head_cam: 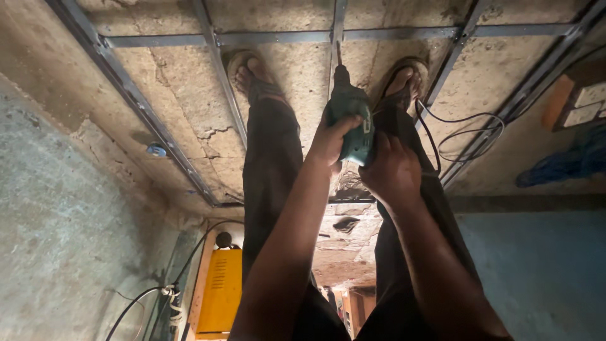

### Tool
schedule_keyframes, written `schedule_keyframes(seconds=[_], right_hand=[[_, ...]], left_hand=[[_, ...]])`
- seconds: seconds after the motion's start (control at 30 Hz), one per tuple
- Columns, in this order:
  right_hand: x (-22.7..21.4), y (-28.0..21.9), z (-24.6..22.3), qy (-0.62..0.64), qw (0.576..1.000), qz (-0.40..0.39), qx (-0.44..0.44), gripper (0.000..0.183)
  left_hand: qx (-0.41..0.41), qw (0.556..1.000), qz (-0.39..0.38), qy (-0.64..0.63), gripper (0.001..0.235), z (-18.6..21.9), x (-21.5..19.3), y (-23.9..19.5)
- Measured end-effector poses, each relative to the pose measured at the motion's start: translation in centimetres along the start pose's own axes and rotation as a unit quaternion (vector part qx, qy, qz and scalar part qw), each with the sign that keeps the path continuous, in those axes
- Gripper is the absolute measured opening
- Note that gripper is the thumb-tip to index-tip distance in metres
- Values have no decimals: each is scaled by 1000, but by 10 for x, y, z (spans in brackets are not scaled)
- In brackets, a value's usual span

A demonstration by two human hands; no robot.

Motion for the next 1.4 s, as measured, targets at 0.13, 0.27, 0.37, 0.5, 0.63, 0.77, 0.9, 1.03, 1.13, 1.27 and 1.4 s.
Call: schedule_keyframes(seconds=[0.13,0.27,0.37,0.5,0.63,0.77,0.9,1.03,1.13,1.27,1.4], right_hand=[[7,1,2,-20,1000,-16,10,30],[3,3,-1,6,1000,9,-13,26],[8,3,0,-4,1000,1,-7,28],[7,3,1,7,1000,7,-6,30],[7,4,-2,12,1000,16,-12,29],[9,5,-3,-1,1000,5,-7,24],[9,6,-4,4,1000,4,-6,26],[8,6,-4,11,1000,2,-6,24],[7,7,-6,15,1000,6,-13,28],[8,8,-4,7,1000,0,-4,31],[11,9,-2,1,1000,-14,10,25]], left_hand=[[8,1000,-1,17,49,-4,-8,5],[7,1000,-6,16,50,-4,-6,10],[-3,1000,8,1,53,-5,-8,7],[0,1000,2,-1,53,-1,-5,6],[-12,1000,5,10,51,0,-4,7],[-4,1000,1,-3,50,1,-2,7],[-15,1000,6,3,49,-1,-5,9],[-11,1000,6,0,49,-4,-7,11],[-6,1000,-1,6,48,-3,-7,12],[-4,1000,-9,-2,47,0,-4,12],[-14,1000,-1,-11,50,2,-2,11]])
Point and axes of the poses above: each hand's wrist, its own y-axis towards the middle knuckle, its own x-axis out of the palm, z = x × y, the point moved 8 cm from there along y, towards the middle knuckle, and after that the axes turned 14 degrees about x, right-handed, at the moved point
